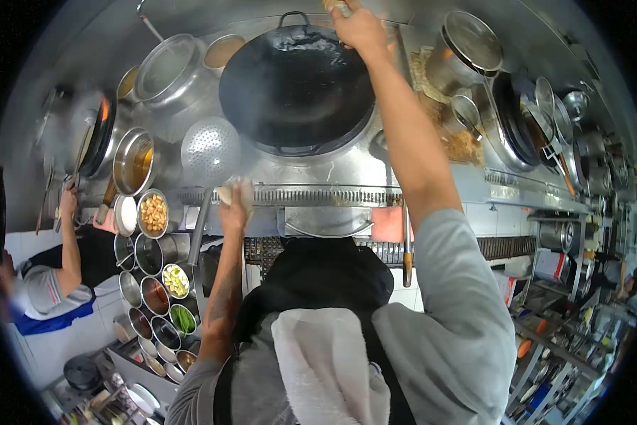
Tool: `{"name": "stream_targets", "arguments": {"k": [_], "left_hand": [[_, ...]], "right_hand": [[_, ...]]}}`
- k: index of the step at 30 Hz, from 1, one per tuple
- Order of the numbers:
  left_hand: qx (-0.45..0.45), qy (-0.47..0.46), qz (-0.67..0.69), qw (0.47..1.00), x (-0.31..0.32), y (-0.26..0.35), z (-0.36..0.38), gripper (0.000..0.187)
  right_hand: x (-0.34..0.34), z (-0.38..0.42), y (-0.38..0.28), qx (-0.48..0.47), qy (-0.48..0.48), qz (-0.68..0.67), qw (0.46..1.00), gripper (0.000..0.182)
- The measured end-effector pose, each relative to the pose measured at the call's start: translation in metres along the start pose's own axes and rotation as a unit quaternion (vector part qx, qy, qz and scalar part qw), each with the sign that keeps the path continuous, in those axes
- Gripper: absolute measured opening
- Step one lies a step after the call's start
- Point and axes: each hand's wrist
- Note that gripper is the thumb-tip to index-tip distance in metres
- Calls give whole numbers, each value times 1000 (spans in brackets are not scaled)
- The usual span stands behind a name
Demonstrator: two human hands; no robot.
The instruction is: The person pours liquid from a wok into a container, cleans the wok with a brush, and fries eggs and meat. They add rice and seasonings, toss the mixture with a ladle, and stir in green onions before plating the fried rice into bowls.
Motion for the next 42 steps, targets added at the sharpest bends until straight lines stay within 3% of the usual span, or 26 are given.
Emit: {"name": "stream_targets", "arguments": {"k": [1, 2, 3, 6, 8, 10, 11, 12, 13, 14, 15, 17, 18, 21, 22, 23, 25, 27, 29, 30, 32, 34, 36, 38, 40, 42], "left_hand": [[-5, 7, 2, 1000, -4, -27, 7, 59], [-10, 47, -274, 961, -2, -55, 12, 66], [-10, 79, -529, 845, 0, -68, 16, 73], [-18, 68, -516, 854, -4, -52, 18, 81], [11, 92, -506, 858, -7, -17, 28, 83], [209, 186, -387, 879, -1, 9, 36, 74], [273, 158, -357, 879, 4, 31, 41, 68], [337, 133, -320, 875, 16, 61, 39, 62], [385, 121, -298, 865, 29, 90, 41, 54], [432, 112, -273, 852, 44, 115, 40, 47], [452, 114, -261, 845, 61, 134, 34, 40], [466, 105, -256, 840, 88, 141, 27, 33], [448, 70, -255, 854, 103, 135, 15, 28], [448, 70, -246, 857, 114, 137, 8, 19], [414, 45, -302, 858, 115, 138, 9, 18], [397, 11, -374, 838, 121, 136, 4, 19], [455, 109, -335, 818, 105, 134, 17, 16], [421, 108, -342, 833, 101, 134, 21, 13], [405, 82, -279, 867, 107, 119, 22, 12], [390, 91, -323, 857, 106, 118, 29, 12], [400, 137, -340, 840, 115, 113, 23, 14], [380, 127, -314, 861, 122, 107, 16, 13], [373, 142, -316, 861, 132, 104, 18, 17], [379, 90, -314, 866, 118, 107, 20, 24], [344, 58, -324, 879, 118, 106, 19, 35], [379, 55, -366, 848, 108, 110, 29, 35]], "right_hand": [[3, 6, -6, -11, -13, -3, 1000, 64], [7, 14, -7, -15, -17, -2, 1000, 64], [13, 23, -3, -57, -65, -22, 996, 51], [26, 67, 28, -162, -188, -57, 967, 51], [44, 71, 67, -135, -355, -6, 925, 50], [54, 30, 105, -57, -389, 97, 914, 49], [60, -12, 138, -34, -355, 173, 918, 48], [48, -26, 126, -14, -205, 233, 950, 47], [51, -26, 127, -12, -202, 232, 951, 47], [65, -27, 124, -90, 15, 141, 986, 44], [85, -31, 121, -166, 228, 40, 959, 44], [111, -1, 104, 157, -94, -58, 981, 45], [127, 14, 98, 124, -230, 9, 965, 46], [117, 68, 61, -43, -416, 17, 908, 45], [119, 47, 112, -173, -480, -133, 850, 46], [76, 51, 106, 121, -452, -229, 853, 47], [65, -4, 114, 21, -393, -64, 917, 40], [85, -74, 159, -26, -218, 10, 976, 36], [110, -78, 166, 121, -11, -28, 992, 38], [149, -102, 210, 172, -186, -189, 949, 42], [164, -26, 147, 51, -394, -23, 918, 46], [119, 77, 66, -41, -509, -45, 859, 35], [64, 50, 73, 77, -579, 28, 811, 51], [43, -78, 127, 102, -535, 210, 812, 56], [65, -103, 145, 43, -442, 193, 875, 52], [88, -104, 161, -67, -225, 132, 963, 42]]}}
Point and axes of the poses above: each hand's wrist, its own z-axis away from the middle knuckle, its own x-axis out of the palm, y = z × x, and after that the axes turned 14 degrees about -z, right-handed
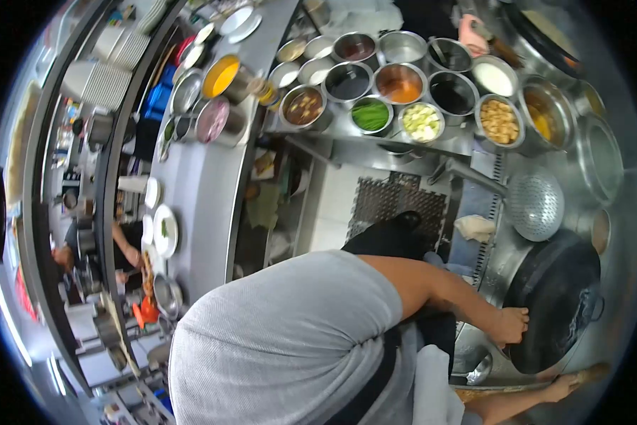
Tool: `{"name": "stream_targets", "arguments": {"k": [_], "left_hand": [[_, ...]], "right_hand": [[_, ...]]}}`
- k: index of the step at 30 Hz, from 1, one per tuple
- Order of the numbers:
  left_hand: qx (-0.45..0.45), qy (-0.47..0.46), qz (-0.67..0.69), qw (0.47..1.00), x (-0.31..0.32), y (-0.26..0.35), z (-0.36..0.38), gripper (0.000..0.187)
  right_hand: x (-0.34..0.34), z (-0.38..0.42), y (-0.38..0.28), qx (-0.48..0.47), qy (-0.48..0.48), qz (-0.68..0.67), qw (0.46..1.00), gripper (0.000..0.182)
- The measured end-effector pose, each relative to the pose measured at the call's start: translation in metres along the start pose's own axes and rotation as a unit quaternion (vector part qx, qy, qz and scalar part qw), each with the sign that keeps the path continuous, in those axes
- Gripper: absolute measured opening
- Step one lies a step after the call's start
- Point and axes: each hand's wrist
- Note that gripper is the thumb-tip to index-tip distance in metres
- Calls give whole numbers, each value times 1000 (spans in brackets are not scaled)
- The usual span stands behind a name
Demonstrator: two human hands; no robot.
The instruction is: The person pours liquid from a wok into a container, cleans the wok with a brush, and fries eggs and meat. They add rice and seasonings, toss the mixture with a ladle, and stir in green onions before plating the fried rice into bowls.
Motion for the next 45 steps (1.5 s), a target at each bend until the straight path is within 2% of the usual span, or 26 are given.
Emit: {"name": "stream_targets", "arguments": {"k": [2, 4, 5, 6, 9, 14, 16, 20, 21, 22, 23, 24, 25, 27, 28, 29, 32, 34, 36, 37, 39, 40, 41, 43, 44, 45], "left_hand": [[-10, -24, -8, 1000, 10, 8, 5, 43], [-15, 78, -45, 996, 13, 9, 16, 51], [20, 3, -29, 999, -1, 2, 22, 66], [22, 20, -31, 999, 11, 2, 23, 82], [54, -22, -17, 998, 5, -5, 27, 97], [49, -67, 17, 996, 13, -10, 27, 99], [40, -14, 2, 999, 4, -8, 35, 90], [-7, 214, 57, 975, -2, -8, 39, 40], [-2, 123, 36, 992, -12, -7, 33, 37], [-33, 15, 42, 998, -19, -2, 23, 36], [-46, 88, 16, 995, -15, 0, 19, 35], [5, 37, 40, 998, -28, -6, 11, 36], [67, 0, 129, 989, -40, -13, -1, 26], [48, 7, 89, 995, -32, -1, -18, 26], [35, 4, 96, 995, -31, 0, -20, 28], [57, -2, 99, 993, -27, 2, -21, 28], [61, 4, 103, 993, -12, 0, -26, 28], [59, -33, 103, 992, -6, -4, -35, 24], [66, -3, 116, 991, -5, -6, -37, 22], [65, 10, 114, 991, -5, -10, -38, 21], [71, 12, 123, 990, -6, -10, -36, 20], [77, 7, 126, 989, -8, -9, -34, 20], [70, 6, 126, 990, -9, -10, -36, 20], [64, 13, 128, 990, -7, -11, -37, 21], [68, 13, 131, 989, -5, -12, -38, 21], [65, 9, 124, 990, -4, -13, -38, 21]], "right_hand": [[34, -8, -10, -96, 240, -54, 964, 34], [66, 64, -79, 49, -107, -89, 989, 29], [82, 109, -121, 117, -265, -78, 954, 27], [99, 150, -135, 71, -393, -50, 915, 27], [120, 226, -141, -2, -496, -27, 868, 27], [138, 159, -128, 32, -417, -86, 904, 30], [143, 128, -125, 44, -389, -142, 909, 32], [131, 88, -86, 68, -312, -290, 902, 38], [113, 88, -73, 62, -276, -327, 902, 40], [91, 134, -107, 44, -267, -235, 933, 41], [71, 159, -125, 21, -267, -221, 938, 40], [37, 136, -108, 61, -343, -124, 929, 42], [20, 76, -39, 26, -280, -45, 958, 50], [-19, 47, -35, 35, 61, 200, 977, 57], [-19, 55, -49, -8, 224, 133, 965, 57], [-6, 56, -52, 42, 299, 8, 953, 56], [39, 75, -81, 212, 164, -217, 939, 30], [70, 94, -81, 92, -167, -209, 959, 43], [56, 140, -128, 42, -292, -227, 928, 50], [54, 131, -100, -140, -274, -112, 945, 50], [-22, 157, -91, 13, -369, -7, 929, 49], [-71, 156, -94, 75, -351, 94, 929, 46], [-98, 127, -63, 110, -266, 155, 945, 45], [-123, 106, -56, 48, 73, 297, 951, 49], [-138, 102, -57, 97, 181, 203, 957, 53], [-136, 115, -49, 101, 184, 206, 956, 53]]}}
Point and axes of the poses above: each hand's wrist, its own z-axis away from the middle knuckle, its own x-axis out of the palm, y = z × x, and after that the axes turned 14 degrees about -z, right-handed
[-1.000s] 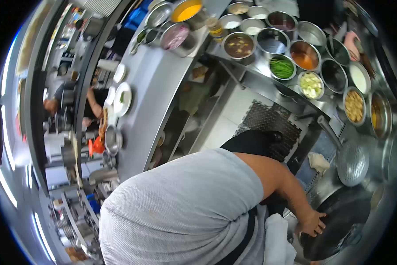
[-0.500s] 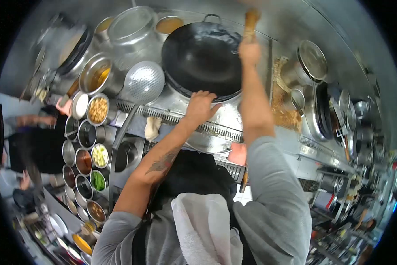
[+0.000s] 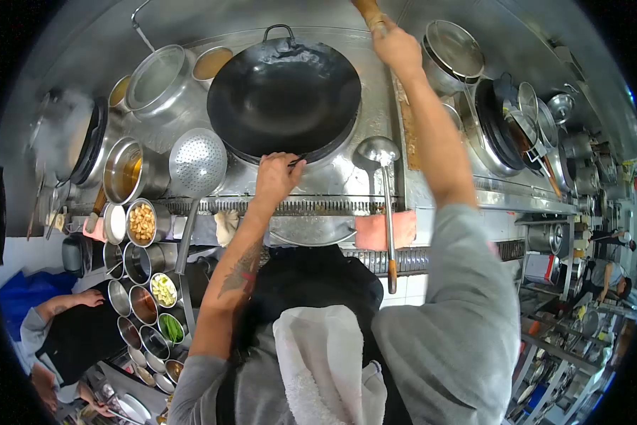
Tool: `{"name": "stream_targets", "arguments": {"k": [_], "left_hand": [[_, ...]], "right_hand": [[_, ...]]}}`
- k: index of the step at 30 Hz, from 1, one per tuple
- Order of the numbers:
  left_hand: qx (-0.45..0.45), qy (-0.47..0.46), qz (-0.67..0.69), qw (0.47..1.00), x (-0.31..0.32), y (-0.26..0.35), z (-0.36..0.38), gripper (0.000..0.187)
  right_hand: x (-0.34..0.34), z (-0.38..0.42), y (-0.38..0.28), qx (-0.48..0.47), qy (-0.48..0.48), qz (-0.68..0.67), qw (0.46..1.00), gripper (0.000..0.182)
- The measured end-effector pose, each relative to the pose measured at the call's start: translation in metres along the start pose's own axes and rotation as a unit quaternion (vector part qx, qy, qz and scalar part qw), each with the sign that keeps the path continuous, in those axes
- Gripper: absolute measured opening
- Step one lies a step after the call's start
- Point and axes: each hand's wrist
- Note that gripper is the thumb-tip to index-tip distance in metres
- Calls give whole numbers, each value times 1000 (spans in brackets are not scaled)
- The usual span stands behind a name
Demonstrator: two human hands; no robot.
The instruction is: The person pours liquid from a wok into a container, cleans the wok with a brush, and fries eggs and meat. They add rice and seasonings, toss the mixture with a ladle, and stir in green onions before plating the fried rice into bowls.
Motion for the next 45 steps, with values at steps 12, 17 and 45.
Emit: {"name": "stream_targets", "arguments": {"k": [12, 17, 45], "left_hand": [[33, -97, 2, 995, -23, -4, -3, 30], [95, -100, -4, 990, -132, 36, -15, 29], [-278, 48, 110, 953, -87, -67, 328, 18]], "right_hand": [[111, 378, 75, 131, -170, -248, 945, 54], [199, 423, 139, -39, 63, -182, 981, 47], [76, 327, -394, -259, -395, -210, 856, 20]]}}
Point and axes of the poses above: each hand's wrist, its own z-axis away from the middle knuckle, its own x-axis out of the palm, y = z × x, and after that the axes turned 14 degrees about -z, right-handed
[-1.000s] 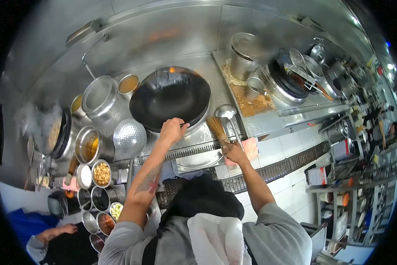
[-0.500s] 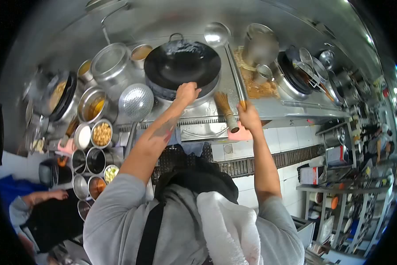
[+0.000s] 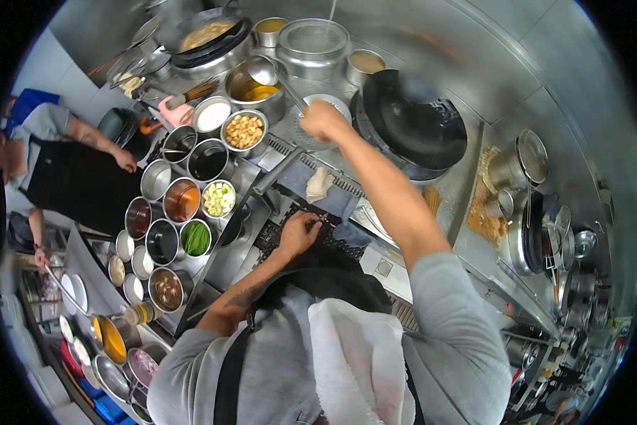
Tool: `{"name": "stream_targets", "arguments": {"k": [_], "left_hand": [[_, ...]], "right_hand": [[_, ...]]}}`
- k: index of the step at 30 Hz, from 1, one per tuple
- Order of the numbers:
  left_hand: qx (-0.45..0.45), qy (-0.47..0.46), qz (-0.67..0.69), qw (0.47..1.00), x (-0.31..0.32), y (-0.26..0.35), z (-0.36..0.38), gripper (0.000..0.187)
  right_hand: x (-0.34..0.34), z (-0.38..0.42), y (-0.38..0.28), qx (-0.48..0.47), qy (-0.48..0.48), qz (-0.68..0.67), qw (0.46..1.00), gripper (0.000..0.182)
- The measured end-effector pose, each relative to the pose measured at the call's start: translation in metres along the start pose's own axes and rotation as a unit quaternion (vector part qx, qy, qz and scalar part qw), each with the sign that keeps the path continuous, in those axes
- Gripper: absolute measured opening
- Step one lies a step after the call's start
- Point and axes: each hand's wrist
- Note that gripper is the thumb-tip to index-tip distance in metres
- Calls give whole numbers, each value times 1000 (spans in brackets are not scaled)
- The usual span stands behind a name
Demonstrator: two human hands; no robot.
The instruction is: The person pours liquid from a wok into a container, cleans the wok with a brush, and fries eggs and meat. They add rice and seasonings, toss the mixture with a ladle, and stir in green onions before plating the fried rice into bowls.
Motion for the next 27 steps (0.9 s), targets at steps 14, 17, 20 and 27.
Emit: {"name": "stream_targets", "arguments": {"k": [14, 17, 20, 27], "left_hand": [[-72, 16, -55, 996, -19, 6, 42, 26], [-79, -44, -42, 995, -6, 20, 36, 26], [-38, -57, -60, 996, 8, 32, 26, 24], [25, -80, -31, 996, 59, 86, 3, 27]], "right_hand": [[-48, 32, 101, 101, -315, -862, 383, 28], [-66, 108, 134, 45, -270, -900, 339, 25], [-99, 179, 162, 26, -14, -707, 707, 26], [-173, 230, 252, 166, 192, -93, 963, 25]]}}
Point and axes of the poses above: each hand's wrist, its own z-axis away from the middle knuckle, its own x-axis out of the palm, y = z × x, and after that the axes turned 14 degrees about -z, right-handed
